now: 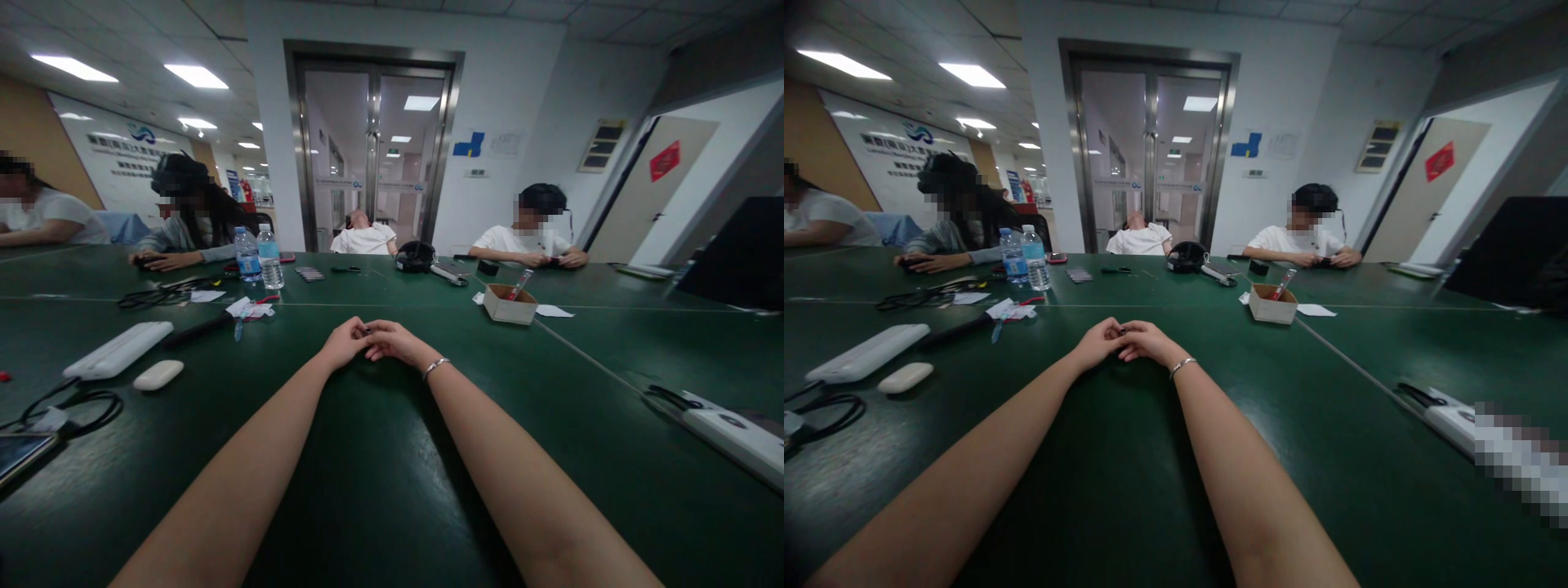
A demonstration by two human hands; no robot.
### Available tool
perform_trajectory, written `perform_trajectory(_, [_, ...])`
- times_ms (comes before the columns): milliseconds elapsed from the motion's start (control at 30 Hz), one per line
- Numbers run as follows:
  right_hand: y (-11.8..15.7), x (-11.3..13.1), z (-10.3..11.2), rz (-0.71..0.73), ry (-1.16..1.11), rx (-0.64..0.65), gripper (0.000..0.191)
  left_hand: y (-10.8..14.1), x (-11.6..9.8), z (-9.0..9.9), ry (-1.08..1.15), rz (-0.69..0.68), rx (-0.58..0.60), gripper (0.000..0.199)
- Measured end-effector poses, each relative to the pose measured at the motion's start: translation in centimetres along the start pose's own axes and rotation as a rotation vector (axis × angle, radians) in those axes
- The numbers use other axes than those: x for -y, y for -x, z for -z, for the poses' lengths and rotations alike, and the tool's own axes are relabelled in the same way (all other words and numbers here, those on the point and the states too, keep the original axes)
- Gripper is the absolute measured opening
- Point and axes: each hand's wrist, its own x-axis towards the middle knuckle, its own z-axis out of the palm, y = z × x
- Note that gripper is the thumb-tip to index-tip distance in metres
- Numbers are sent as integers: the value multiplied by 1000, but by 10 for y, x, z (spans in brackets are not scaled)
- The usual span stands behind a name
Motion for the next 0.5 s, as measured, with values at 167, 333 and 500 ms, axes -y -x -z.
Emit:
perform_trajectory(167, [5,-5,14,-1,46,7,32,8,-35,5,-102,120,237,36])
perform_trajectory(333, [26,-4,47,-54,36,-52,46,60,-118,38,-507,244,622,55])
perform_trajectory(500, [95,5,71,-58,109,-78,47,133,-160,118,-745,271,507,47])
